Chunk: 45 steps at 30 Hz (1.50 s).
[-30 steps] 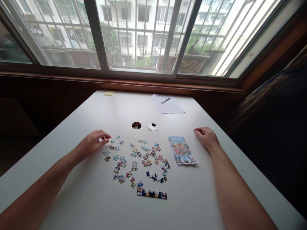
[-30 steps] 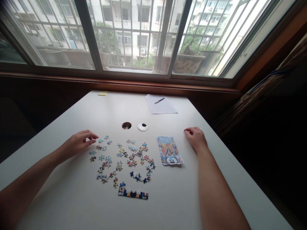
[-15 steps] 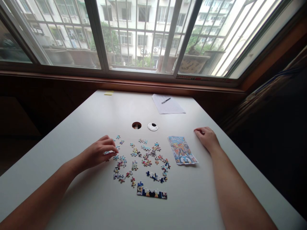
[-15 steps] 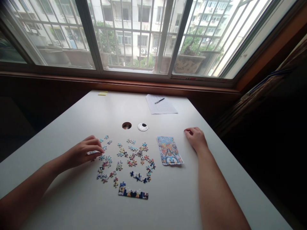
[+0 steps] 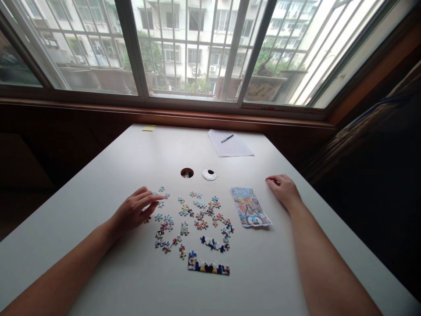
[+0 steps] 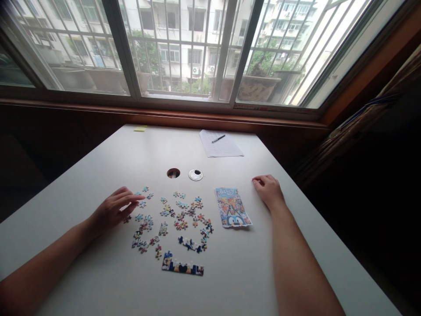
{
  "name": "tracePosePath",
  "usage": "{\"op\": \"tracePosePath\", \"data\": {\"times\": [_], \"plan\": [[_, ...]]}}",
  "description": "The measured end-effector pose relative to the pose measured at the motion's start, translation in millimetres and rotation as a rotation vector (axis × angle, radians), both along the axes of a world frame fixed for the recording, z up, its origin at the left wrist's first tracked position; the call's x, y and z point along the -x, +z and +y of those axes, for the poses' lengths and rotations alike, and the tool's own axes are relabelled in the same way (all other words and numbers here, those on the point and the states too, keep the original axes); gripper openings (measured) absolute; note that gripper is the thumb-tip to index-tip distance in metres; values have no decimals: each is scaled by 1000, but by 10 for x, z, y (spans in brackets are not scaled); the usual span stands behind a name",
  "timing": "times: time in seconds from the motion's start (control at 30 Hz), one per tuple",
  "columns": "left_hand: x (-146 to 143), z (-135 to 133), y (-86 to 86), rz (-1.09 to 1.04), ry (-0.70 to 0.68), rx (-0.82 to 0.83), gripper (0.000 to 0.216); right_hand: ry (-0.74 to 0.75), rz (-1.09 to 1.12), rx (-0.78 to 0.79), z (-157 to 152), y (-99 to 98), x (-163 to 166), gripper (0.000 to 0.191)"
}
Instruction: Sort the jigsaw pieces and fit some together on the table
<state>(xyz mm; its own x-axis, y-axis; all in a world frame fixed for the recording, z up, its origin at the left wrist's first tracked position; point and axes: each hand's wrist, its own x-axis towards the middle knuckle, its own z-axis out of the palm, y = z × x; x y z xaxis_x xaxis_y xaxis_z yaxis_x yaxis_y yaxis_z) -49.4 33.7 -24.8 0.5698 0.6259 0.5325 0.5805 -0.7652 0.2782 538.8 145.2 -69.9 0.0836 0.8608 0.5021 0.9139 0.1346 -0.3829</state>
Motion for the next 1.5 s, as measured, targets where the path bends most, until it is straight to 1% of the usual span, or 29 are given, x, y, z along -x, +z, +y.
{"op": "tracePosePath", "data": {"times": [0.13, 0.2, 0.27, 0.37, 0.43, 0.5, 0.57, 0.6, 0.63, 0.7, 0.77, 0.83, 0.93, 1.0, 1.2, 1.3, 1.37, 1.5], "plan": [[-35, -30, 21, 30, -38, -20, 29, 3, -13, -6, -36, 51, 51, 19], [-35, -32, 20, 28, -50, -28, 31, 7, -23, -18, -43, 116, 84, 19], [-25, -28, 11, 10, -50, -34, 35, 4, -36, -41, -41, 237, 151, 20], [-6, -27, 1, -58, -31, -58, 43, 24, -57, -78, -56, 543, 408, 23], [0, -37, 3, -105, -3, -66, 45, 152, -48, -57, -115, 790, 719, 23], [4, -51, 11, -132, 18, -58, 45, 342, -43, 34, -227, 1004, 1119, 21], [8, -64, 20, -139, 25, -52, 45, 516, -41, 167, -378, 1134, 1546, 19], [11, -68, 22, -139, 26, -50, 45, 592, -60, 247, -458, 1162, 1748, 18], [14, -70, 23, -140, 28, -49, 45, 656, -96, 325, -535, 1167, 1931, 16], [20, -69, 18, -145, 32, -45, 44, 715, -174, 445, -667, 1126, 2222, 13], [24, -62, 10, -150, 27, -47, 42, 743, -239, 536, -752, 1051, 2402, 13], [25, -52, 1, -155, 17, -54, 41, 742, -282, 548, -790, 975, 2483, 11], [26, -40, -11, -163, 9, -61, 40, 735, -324, 536, -794, 902, 2493, 9], [30, -36, -19, -164, 8, -57, 41, 737, -312, 544, -790, 891, 2479, 7], [43, -29, -36, -158, 4, -35, 41, 775, -198, 627, -784, 957, 2465, 2], [41, -26, -31, -155, -1, -43, 41, 797, -162, 640, -742, 979, 2419, 6], [36, -25, -24, -157, -5, -50, 41, 793, -132, 614, -706, 977, 2374, 7], [30, -27, -12, -157, -10, -57, 42, 771, -66, 585, -646, 922, 2323, 10]]}}
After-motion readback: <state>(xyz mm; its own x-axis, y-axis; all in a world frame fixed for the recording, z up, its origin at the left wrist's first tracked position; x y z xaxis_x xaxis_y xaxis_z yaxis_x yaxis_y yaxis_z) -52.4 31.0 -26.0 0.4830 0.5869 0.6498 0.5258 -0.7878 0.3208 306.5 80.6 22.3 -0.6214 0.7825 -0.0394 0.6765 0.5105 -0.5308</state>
